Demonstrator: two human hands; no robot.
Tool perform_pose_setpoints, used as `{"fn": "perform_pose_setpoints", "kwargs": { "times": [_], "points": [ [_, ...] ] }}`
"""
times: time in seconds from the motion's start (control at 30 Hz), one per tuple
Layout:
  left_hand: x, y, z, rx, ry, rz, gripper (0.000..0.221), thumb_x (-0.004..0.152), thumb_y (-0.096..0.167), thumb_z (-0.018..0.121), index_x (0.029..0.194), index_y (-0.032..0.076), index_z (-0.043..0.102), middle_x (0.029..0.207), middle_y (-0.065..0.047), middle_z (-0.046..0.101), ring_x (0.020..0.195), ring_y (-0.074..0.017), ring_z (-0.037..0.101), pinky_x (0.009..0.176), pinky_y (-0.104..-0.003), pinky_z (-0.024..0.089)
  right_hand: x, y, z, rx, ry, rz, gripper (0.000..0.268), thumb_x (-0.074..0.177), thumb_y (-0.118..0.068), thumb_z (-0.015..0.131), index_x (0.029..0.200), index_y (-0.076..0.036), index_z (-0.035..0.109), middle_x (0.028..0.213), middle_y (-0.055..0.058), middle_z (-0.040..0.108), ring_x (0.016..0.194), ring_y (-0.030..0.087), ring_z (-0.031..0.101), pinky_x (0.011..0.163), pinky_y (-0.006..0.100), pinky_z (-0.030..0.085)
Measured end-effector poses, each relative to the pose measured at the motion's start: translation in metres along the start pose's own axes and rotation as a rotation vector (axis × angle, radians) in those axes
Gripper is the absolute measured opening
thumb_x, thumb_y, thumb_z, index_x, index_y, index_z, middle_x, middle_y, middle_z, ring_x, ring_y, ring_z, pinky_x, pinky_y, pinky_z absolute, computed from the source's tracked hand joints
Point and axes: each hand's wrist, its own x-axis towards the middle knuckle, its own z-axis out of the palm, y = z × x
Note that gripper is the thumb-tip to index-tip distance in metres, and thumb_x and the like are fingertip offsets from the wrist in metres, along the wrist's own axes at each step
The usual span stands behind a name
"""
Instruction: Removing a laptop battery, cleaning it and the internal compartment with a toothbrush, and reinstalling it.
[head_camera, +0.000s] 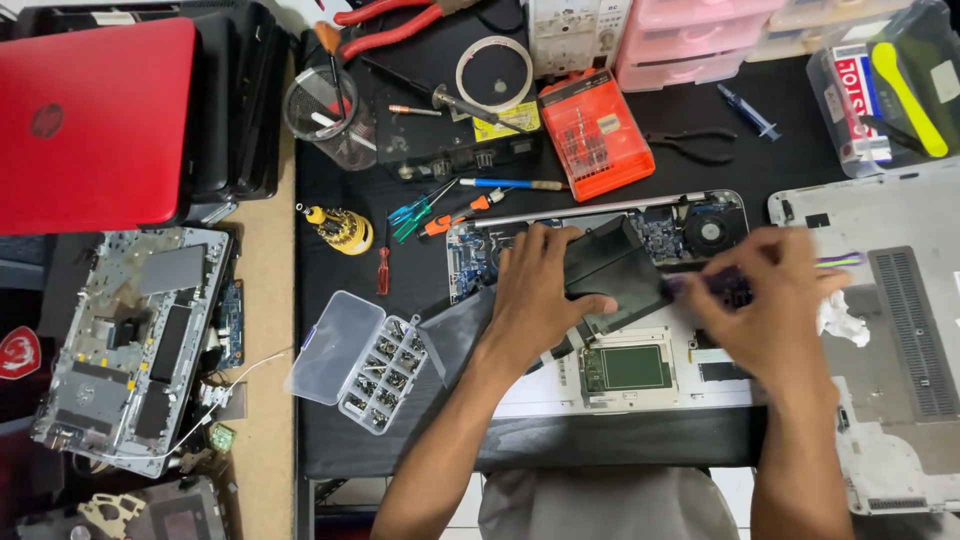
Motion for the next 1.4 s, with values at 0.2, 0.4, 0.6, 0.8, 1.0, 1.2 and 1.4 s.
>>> {"fn": "perform_pose_setpoints", "kwargs": {
  "times": [0.2,0.4,0.6,0.8,1.0,1.2,1.4],
  "points": [
    [-0.001,0.002,-0.003,-0.016,0.008,0.017,0.089,0.076,0.072,0.066,0.14,0.011,0.053,0.124,-0.01,0.053,0.118,-0.0315,0.049,0.096,-0.047,0.039,0.008,-0.007,-0.003,0.219,-0.082,-0.037,0.015,0.09,-0.02,0.077,0.094,-0.006,0.073,0.114,0.009,0.045,0.105,0.023,0.05,0.095,0.036,0.043],
    [-0.001,0.004,-0.006,-0.038,-0.031,-0.009,0.098,0.074,0.081,0.051,0.142,0.011,0.052,0.125,-0.01,0.052,0.119,-0.03,0.047,0.098,-0.047,0.037,0.015,0.001,-0.005,0.227,0.027,-0.036,0.014,0.091,-0.017,0.081,0.097,-0.008,0.072,0.114,0.012,0.045,0.113,0.027,0.051,0.102,0.039,0.039],
    [0.0,0.005,-0.007,-0.035,-0.062,-0.031,0.093,0.077,0.075,0.06,0.144,0.011,0.05,0.127,-0.01,0.05,0.123,-0.0313,0.046,0.1,-0.048,0.036,0.016,0.02,0.01,0.087,0.151,-0.083,0.017,0.091,-0.018,0.086,0.098,-0.012,0.072,0.114,0.008,0.043,0.114,0.026,0.052,0.116,0.068,0.02],
    [-0.001,0.005,-0.006,-0.02,-0.039,-0.015,0.092,0.077,0.075,0.06,0.142,0.011,0.051,0.125,-0.01,0.051,0.12,-0.0308,0.047,0.099,-0.048,0.037,0.021,0.018,0.013,0.19,0.118,-0.15,0.016,0.089,-0.011,0.087,0.098,-0.004,0.075,0.108,0.009,0.04,0.1,0.025,0.045,0.094,0.038,0.04],
    [-0.001,0.003,-0.004,-0.02,-0.019,-0.005,0.091,0.077,0.073,0.061,0.143,0.011,0.051,0.124,-0.009,0.051,0.117,-0.0308,0.048,0.099,-0.048,0.037,0.02,0.022,0.011,0.262,0.058,-0.095,0.013,0.09,-0.015,0.087,0.097,-0.011,0.076,0.107,0.005,0.043,0.098,0.02,0.047,0.094,0.034,0.038],
    [0.0,0.006,-0.007,-0.022,-0.057,-0.038,0.089,0.078,0.066,0.069,0.145,0.012,0.049,0.128,-0.01,0.051,0.122,-0.0314,0.046,0.102,-0.048,0.036,0.018,0.022,0.014,0.241,0.082,-0.133,0.013,0.091,-0.014,0.086,0.098,-0.008,0.077,0.108,0.007,0.044,0.1,0.022,0.049,0.091,0.035,0.041],
    [-0.001,0.004,-0.005,-0.039,-0.044,-0.023,0.096,0.076,0.077,0.055,0.145,0.011,0.05,0.126,-0.01,0.05,0.119,-0.0314,0.047,0.101,-0.05,0.036,0.019,0.018,0.012,0.212,0.119,-0.126,0.014,0.092,-0.012,0.087,0.097,-0.007,0.075,0.108,0.009,0.042,0.105,0.024,0.05,0.104,0.041,0.039]
  ]
}}
